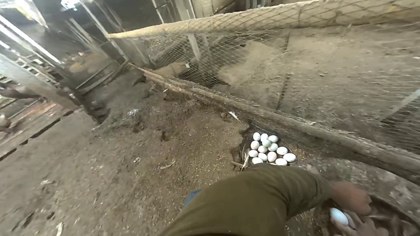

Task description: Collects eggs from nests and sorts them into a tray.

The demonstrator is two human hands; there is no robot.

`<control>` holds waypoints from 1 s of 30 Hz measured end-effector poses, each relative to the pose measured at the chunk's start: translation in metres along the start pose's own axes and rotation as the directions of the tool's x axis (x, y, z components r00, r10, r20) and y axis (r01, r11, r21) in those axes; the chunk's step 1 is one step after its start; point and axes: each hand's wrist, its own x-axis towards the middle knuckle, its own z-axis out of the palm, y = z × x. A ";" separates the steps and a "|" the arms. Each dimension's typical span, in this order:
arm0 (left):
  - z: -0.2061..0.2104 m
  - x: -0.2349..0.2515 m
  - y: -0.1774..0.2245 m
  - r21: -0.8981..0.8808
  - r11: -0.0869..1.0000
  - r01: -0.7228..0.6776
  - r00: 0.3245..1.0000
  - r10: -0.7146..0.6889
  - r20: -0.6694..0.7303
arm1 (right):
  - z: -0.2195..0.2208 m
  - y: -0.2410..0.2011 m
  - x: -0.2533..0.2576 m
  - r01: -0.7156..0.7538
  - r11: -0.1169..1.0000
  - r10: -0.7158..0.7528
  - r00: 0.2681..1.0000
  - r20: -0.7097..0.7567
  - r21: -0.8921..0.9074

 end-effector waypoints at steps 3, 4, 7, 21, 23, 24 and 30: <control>0.012 0.020 -0.011 0.058 0.996 -0.071 0.997 0.069 0.040 | 0.004 -0.001 0.000 -0.053 0.996 0.053 0.999 0.001 0.072; 0.013 0.023 -0.012 0.065 0.995 -0.076 0.996 0.072 0.058 | 0.008 -0.002 0.000 -0.064 0.992 0.064 0.998 0.004 0.108; 0.015 0.028 -0.012 0.079 0.996 -0.050 0.996 0.044 0.077 | 0.018 -0.006 0.000 -0.063 0.984 0.069 0.997 -0.035 0.169; 0.031 0.069 -0.044 0.202 0.979 -0.006 0.992 -0.020 0.128 | 0.014 -0.012 -0.001 0.018 0.975 -0.032 0.998 0.059 0.223; 0.039 0.076 -0.049 0.275 0.961 -0.008 0.988 -0.035 0.152 | 0.012 -0.015 0.002 0.001 0.982 -0.023 0.993 0.118 0.187; 0.045 0.079 -0.051 0.312 0.950 -0.030 0.984 -0.027 0.178 | 0.013 -0.015 0.001 -0.004 0.984 -0.023 0.989 0.145 0.178; 0.086 0.081 -0.046 0.404 0.904 -0.138 0.926 -0.027 0.376 | -0.033 -0.033 -0.041 -0.124 0.985 0.078 0.938 0.338 0.116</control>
